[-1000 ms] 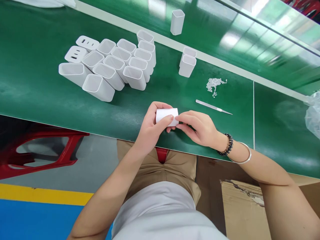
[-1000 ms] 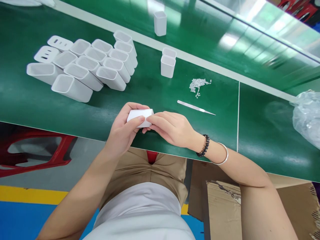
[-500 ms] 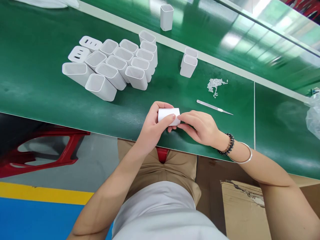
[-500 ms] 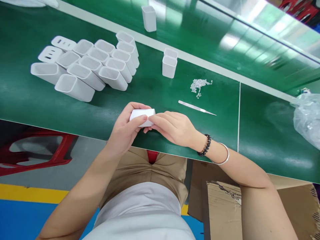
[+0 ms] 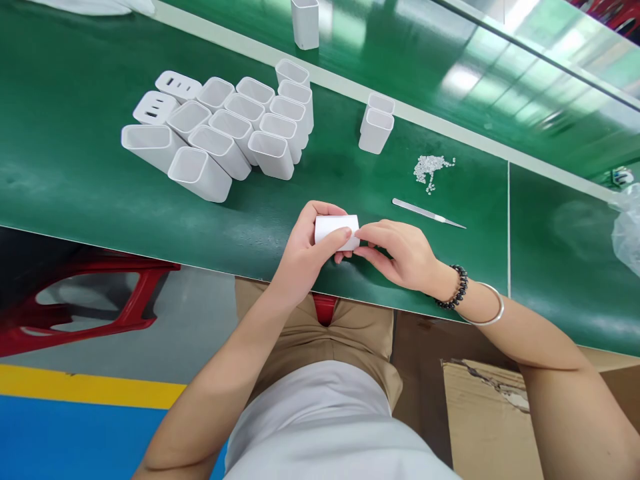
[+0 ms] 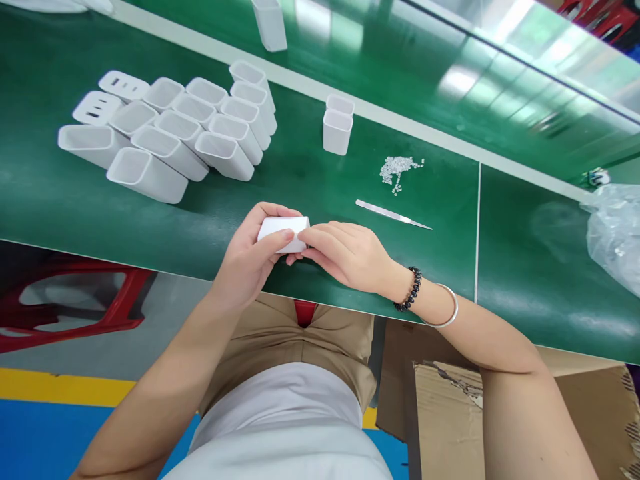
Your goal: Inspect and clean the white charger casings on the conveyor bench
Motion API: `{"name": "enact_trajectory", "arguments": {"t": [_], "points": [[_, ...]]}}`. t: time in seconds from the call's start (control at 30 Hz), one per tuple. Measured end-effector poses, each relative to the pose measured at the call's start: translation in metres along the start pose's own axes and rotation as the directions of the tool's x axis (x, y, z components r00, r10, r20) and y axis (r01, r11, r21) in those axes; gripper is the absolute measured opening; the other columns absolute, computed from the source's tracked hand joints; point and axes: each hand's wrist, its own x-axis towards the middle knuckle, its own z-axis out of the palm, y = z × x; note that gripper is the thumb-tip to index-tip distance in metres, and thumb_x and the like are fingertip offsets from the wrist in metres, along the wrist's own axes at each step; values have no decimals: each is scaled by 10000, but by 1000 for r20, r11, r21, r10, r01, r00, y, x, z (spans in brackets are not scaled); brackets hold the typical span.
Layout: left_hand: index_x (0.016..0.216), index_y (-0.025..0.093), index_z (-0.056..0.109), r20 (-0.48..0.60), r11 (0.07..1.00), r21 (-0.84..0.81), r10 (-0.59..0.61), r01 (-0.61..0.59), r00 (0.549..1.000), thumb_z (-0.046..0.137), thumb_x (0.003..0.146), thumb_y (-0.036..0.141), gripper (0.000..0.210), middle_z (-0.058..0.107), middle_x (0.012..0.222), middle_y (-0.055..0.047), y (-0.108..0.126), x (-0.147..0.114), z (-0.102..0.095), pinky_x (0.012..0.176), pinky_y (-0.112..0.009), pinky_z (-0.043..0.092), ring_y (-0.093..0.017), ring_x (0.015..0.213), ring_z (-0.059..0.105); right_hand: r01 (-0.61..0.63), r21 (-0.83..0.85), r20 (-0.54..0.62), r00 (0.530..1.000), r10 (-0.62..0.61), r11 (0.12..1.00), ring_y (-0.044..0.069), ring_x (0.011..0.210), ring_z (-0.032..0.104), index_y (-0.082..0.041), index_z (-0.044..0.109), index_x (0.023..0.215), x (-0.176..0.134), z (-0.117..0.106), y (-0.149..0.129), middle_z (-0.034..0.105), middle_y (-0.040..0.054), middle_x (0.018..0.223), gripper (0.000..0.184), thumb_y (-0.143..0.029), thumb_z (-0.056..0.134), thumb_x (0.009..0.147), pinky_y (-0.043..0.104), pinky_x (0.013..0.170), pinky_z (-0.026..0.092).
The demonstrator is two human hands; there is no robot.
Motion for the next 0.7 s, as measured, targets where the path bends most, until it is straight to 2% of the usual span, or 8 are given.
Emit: {"name": "enact_trajectory", "arguments": {"t": [0.7], "points": [[1002,205,537,-7,1000,-8,-6,6,1000,721,816,318,285,624,785,11,0,-2,1,563,-226,456,-115,661,593,76,-46,-24,997,-77,996,150,739,653,-157,570,1171,1,1,1,736,86,958,159,-212,501,1039,269,662,511]]}}
